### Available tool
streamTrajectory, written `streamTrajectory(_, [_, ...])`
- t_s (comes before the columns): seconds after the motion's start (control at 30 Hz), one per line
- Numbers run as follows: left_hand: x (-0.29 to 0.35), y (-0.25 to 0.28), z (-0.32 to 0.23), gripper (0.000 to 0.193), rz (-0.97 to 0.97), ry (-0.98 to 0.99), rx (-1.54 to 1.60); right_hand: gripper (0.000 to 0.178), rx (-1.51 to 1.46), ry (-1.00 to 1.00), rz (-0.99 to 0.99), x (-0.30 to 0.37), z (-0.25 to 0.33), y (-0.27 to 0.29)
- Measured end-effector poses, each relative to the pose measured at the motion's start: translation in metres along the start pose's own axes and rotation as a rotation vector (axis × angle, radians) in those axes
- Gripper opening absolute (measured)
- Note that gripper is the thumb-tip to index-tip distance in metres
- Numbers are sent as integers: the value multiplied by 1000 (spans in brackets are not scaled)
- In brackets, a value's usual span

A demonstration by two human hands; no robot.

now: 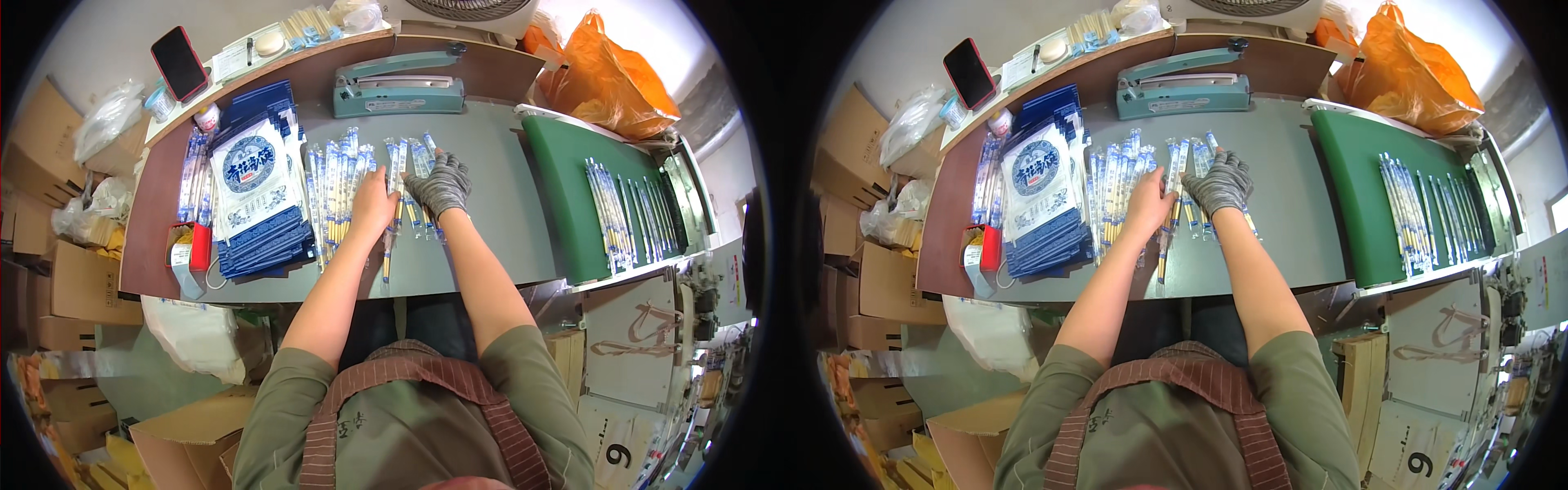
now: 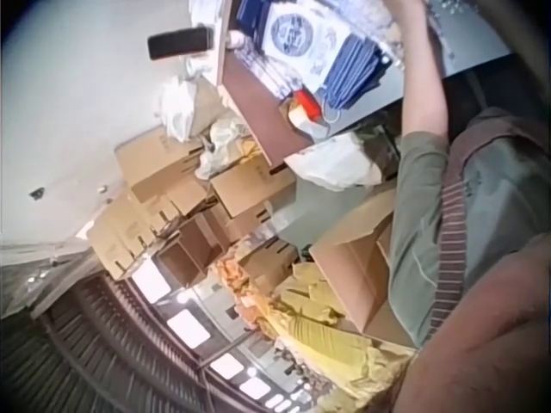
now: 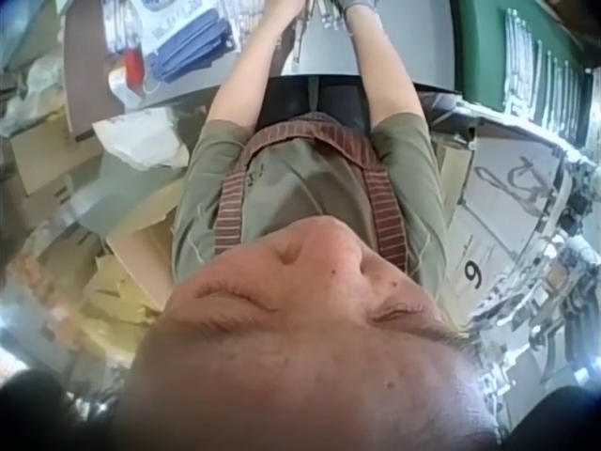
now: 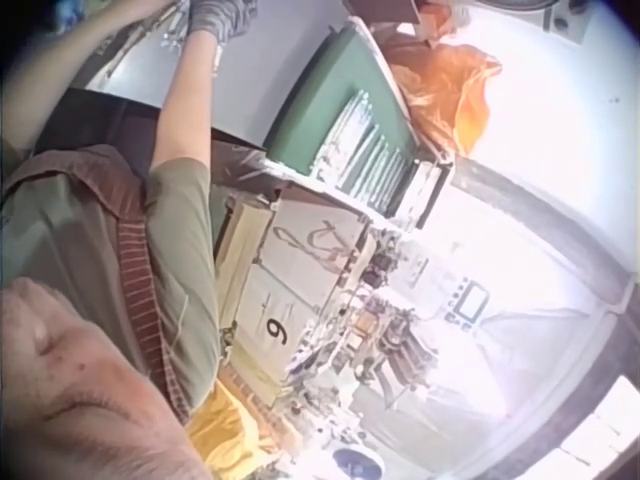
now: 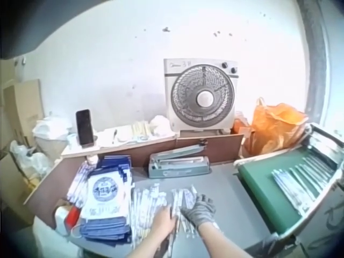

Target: Packaging small consumer items into larger plastic bags and then into cardboard shipping boxes.

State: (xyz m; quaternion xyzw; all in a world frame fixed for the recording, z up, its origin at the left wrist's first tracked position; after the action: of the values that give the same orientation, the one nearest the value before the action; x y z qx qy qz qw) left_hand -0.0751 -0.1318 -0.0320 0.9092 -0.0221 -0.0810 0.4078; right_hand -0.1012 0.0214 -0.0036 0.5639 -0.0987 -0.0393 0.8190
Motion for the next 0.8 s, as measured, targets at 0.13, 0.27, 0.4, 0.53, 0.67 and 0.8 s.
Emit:
streamTrajectory(0.13, [1, 2, 6, 53, -6, 1, 22, 92, 24, -9, 30, -5, -3, 1])
streamTrajectory(0.27, [2, 8, 10, 52, -7, 8, -15, 89, 8, 52, 118, -11, -9, 3])
streamTrajectory(0.4, [2, 8, 14, 54, -18, -11, -37, 88, 10, 88, 50, 1, 5, -5])
streamTrajectory(0.53, [-2, 7, 14, 60, 14, -3, 13, 86, 55, 178, -12, -20, -14, -17])
streamTrajectory(0.67, [2, 10, -1, 67, 57, 62, -78, 93, -47, 54, 18, -6, 4, -10])
streamTrajectory(0.8, [4, 14, -3, 77, 64, 52, -46, 98, 72, 80, 30, -1, 13, -13])
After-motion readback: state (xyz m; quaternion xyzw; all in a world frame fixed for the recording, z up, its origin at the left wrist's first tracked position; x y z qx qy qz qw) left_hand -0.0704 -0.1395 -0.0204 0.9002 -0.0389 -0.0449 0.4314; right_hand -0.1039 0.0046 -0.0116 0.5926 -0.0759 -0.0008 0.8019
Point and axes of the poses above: each hand's wrist, its own x-axis away from the middle knuckle, its own y-axis out of the back of the hand, z = x × y, the point moved 5 cm from there along -x, towards the middle knuckle, and after that the axes turned 10 degrees about z, right-handed, at the moved point
